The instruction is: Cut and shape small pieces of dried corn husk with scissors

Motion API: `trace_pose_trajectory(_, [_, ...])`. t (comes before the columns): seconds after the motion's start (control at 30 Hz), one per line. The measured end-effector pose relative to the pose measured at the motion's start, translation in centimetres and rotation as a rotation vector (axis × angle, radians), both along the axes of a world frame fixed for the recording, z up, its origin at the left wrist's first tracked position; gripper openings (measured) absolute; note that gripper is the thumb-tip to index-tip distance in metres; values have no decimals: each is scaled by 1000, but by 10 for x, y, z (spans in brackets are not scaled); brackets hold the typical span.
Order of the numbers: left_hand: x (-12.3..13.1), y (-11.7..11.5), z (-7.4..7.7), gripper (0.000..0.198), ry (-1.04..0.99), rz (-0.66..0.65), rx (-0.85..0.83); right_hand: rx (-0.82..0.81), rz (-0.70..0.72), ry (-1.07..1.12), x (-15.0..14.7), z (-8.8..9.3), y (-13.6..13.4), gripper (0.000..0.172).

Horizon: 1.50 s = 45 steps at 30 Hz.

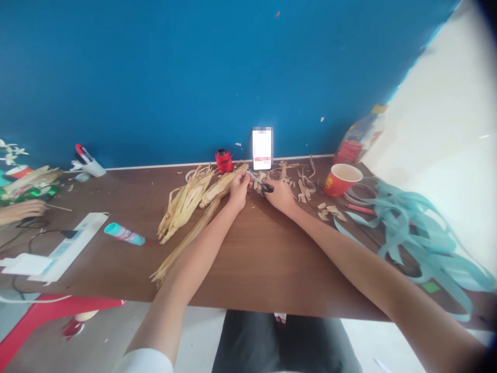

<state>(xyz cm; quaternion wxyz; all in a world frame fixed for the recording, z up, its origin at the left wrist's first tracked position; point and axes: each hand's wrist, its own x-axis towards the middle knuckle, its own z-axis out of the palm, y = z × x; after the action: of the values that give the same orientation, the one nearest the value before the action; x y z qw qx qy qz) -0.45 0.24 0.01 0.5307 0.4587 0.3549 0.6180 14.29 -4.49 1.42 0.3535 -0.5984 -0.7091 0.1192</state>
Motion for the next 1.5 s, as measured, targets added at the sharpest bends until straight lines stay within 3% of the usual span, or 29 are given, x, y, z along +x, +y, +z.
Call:
trace_pose_trajectory(0.23, [0,1,-2,31,-8,7,20,4,2,-6,1,1,-1,30])
trace_pose_trajectory(0.5, [0,0,1,35,37,10,-24,7,-47,140,5,-3,5,33])
trace_pose_trajectory(0.77, [2,-3,2,34,116,-10,13,-24,-44,103,3,0,3,31])
trace_pose_trajectory(1.3, [4,-1,-5,29,197,47,85,-57,-297,72,0,2,-2,31])
trace_pose_trajectory(1.4, [4,-2,-5,28,207,55,87,-21,-261,147,1,2,-2,29])
trace_pose_trajectory(1.5, [4,-3,-5,29,240,25,85,39,-128,326,3,2,0,32])
